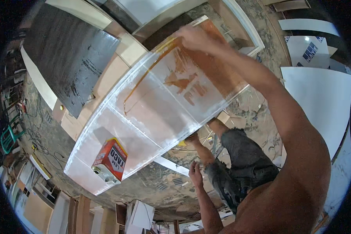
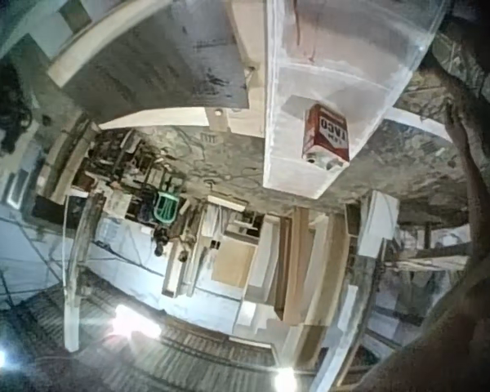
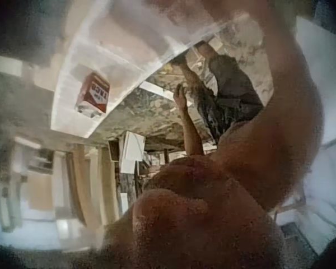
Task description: The person spreads adhesive onto a wooden board using a small flat applicator, repeatedly dipping the applicator into a metal can of glue and wiping it across the board surface.
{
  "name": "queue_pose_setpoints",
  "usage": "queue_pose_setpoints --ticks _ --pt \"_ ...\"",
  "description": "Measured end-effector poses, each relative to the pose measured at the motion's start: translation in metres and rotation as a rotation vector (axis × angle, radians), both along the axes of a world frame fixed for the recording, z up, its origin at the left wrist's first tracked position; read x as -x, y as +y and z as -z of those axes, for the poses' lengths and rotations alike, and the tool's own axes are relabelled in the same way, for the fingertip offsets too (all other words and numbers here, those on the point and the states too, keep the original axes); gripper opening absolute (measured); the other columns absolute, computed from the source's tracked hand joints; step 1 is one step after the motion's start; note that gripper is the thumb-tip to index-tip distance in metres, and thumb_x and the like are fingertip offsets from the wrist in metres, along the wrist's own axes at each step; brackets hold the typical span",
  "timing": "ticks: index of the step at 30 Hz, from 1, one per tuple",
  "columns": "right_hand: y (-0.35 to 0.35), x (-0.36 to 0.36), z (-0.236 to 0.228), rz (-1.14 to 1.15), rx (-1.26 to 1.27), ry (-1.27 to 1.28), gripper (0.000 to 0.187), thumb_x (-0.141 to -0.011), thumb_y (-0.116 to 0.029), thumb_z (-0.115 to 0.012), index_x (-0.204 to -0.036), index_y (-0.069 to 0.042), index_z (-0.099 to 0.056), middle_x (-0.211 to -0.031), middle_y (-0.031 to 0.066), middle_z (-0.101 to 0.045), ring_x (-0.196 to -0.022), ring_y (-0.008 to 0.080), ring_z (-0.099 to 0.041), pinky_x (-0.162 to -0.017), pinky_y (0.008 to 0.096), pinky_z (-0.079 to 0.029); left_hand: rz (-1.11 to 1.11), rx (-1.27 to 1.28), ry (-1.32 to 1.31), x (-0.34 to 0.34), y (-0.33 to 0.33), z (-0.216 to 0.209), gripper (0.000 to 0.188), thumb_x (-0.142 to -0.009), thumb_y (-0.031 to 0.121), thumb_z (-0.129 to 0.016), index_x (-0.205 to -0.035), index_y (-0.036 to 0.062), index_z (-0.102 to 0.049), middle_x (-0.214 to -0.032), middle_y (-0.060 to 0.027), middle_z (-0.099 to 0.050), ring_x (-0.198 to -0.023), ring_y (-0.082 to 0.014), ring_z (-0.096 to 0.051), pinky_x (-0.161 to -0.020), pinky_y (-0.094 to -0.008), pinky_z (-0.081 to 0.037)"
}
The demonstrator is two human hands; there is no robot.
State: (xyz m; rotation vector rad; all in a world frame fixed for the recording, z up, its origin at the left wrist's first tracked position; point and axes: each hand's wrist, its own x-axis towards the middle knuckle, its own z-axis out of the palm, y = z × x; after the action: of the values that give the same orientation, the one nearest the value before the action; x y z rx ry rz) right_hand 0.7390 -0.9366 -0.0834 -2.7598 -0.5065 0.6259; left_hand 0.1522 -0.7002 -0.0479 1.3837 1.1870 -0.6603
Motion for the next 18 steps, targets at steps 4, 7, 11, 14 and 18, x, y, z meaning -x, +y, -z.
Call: queue_pose_setpoints --ticks 4,7,11,14,18 --pt "0.027 -0.059 0.001 0.066 0.199 0.061 0.028 -0.08 -0.015 -0.058 -0.104 -0.011 -0.071 -0.107 0.0197 -0.068 -0.103 0.0325 -0.065 -0.087 0.045 -0.05 -0.086 0.043 0.052 0.009 0.002 0.003 0.04 -0.096 0.015 -0.057 -0.131 -0.0053 -0.053 -0.125 -0.0176 -0.061 -0.107 -0.0234 -0.062 -0.086 -0.0341 -0.052" --pt "0.001 -0.075 0.039 0.006 0.231 -0.129 0.022 -0.077 -0.012 -0.059 -0.094 -0.004 -0.071 -0.097 0.0175 -0.07 -0.091 0.0364 -0.067 -0.079 0.0471 -0.055 -0.033 0.08 0.055 0.001 -0.013 0.005 0.04 -0.096 0.015 -0.058 -0.13 -0.0051 -0.054 -0.122 -0.0163 -0.062 -0.105 -0.0228 -0.063 -0.084 -0.0336 -0.052" --pt "0.022 -0.075 0.039 -0.21 0.128 -0.076 0.024 -0.075 -0.013 -0.061 -0.096 -0.01 -0.072 -0.098 0.0178 -0.07 -0.093 0.0342 -0.068 -0.081 0.0472 -0.054 -0.077 0.032 0.094 0.011 -0.004 0.0 0.041 -0.096 0.017 -0.059 -0.13 -0.0044 -0.054 -0.12 -0.0149 -0.063 -0.103 -0.0225 -0.063 -0.083 -0.0334 -0.052" --pt "0.017 -0.049 0.037 -0.237 0.02 -0.138 0.029 -0.075 -0.012 -0.061 -0.101 -0.017 -0.072 -0.096 0.0169 -0.07 -0.092 0.0349 -0.067 -0.08 0.0475 -0.054 -0.129 0.012 0.11 0.014 0.003 -0.006 0.041 -0.095 0.019 -0.06 -0.129 -0.0041 -0.055 -0.119 -0.0144 -0.063 -0.102 -0.0222 -0.063 -0.083 -0.0338 -0.052" --pt "-0.024 0.05 0.073 -0.331 0.137 -0.274 0.04 -0.085 -0.016 -0.056 -0.123 -0.024 -0.063 -0.116 0.0095 -0.064 -0.112 0.0338 -0.058 -0.092 0.051 -0.046 -0.068 0.027 0.083 0.011 -0.007 0.001 0.04 -0.095 0.02 -0.061 -0.128 -0.0043 -0.056 -0.117 -0.0144 -0.064 -0.101 -0.021 -0.063 -0.083 -0.0339 -0.052"
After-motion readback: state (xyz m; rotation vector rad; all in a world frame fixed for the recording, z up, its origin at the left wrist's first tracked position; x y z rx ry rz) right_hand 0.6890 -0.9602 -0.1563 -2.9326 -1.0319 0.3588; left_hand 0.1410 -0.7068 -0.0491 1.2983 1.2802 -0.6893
